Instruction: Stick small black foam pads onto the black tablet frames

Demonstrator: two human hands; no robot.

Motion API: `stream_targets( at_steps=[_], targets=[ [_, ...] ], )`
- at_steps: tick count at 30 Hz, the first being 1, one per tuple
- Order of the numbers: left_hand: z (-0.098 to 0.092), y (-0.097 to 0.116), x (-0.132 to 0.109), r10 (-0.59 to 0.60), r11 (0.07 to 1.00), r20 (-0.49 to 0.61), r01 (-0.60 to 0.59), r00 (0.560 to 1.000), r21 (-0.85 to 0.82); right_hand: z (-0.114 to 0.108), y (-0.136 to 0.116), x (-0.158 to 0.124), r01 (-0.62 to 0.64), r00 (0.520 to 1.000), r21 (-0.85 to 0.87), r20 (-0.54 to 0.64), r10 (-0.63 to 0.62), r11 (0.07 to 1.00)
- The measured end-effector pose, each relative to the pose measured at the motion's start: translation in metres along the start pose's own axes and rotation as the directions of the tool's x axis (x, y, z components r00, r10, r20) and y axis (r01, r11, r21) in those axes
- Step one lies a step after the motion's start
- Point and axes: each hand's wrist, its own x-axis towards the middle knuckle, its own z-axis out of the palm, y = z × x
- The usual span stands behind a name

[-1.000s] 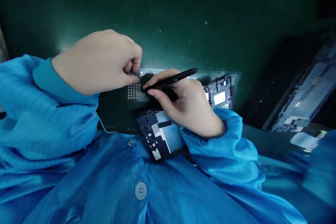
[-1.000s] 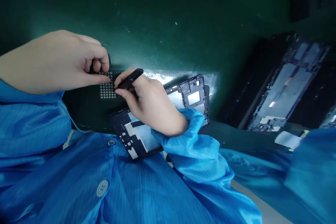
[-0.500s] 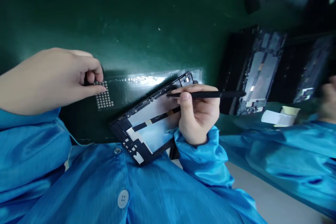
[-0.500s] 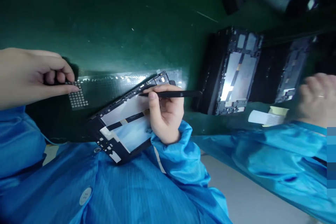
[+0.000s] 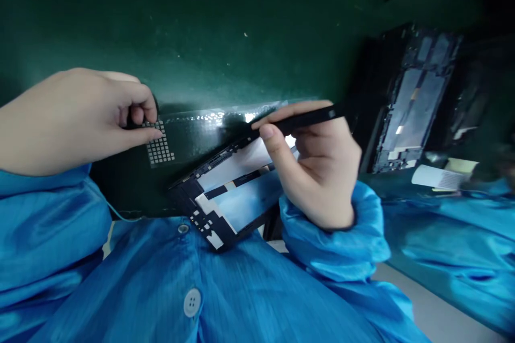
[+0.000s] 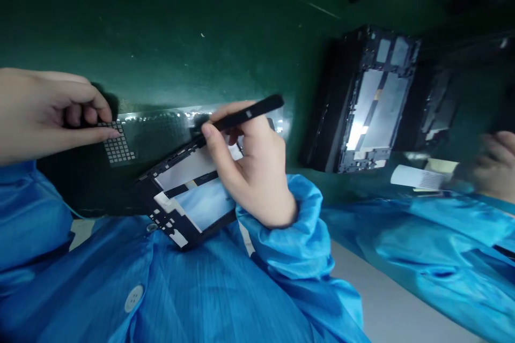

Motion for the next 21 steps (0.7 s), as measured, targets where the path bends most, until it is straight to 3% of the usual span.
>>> stream_targets(
  at_steps=[2, 5, 7, 12, 18, 21],
  targets=[
    [-0.008, 0.016, 0.001, 0.007, 1.0, 0.002, -0.008, 1.0, 0.029, 0.009, -0.013, 0.015, 0.031, 0.989, 0.087, 0.14, -0.043, 0.996],
    [-0.017, 0.036, 0.003, -0.048, 0.999, 0.054, 0.046, 0.997, 0.027, 0.035, -0.017, 0.031, 0.061, 0.903, 0.192, 0.407, -0.136, 0.98],
    [-0.019, 0.043, 0.005, -0.08, 0.997, 0.057, 0.079, 0.995, 0.009, 0.052, -0.012, 0.035, 0.068, 0.862, 0.198, 0.482, -0.158, 0.978],
    [-0.017, 0.042, 0.005, -0.085, 0.996, 0.021, 0.086, 0.996, -0.036, 0.061, 0.0, 0.034, 0.036, 0.867, 0.177, 0.485, -0.119, 0.984],
    [-0.019, 0.044, 0.005, -0.089, 0.994, 0.026, 0.09, 0.996, -0.053, 0.062, -0.005, 0.035, 0.037, 0.869, 0.165, 0.482, -0.113, 0.986],
    [-0.019, 0.045, 0.005, -0.087, 0.995, 0.034, 0.088, 0.996, -0.036, 0.055, -0.004, 0.038, -0.041, 0.872, 0.254, 0.481, -0.089, 0.966]
  ],
)
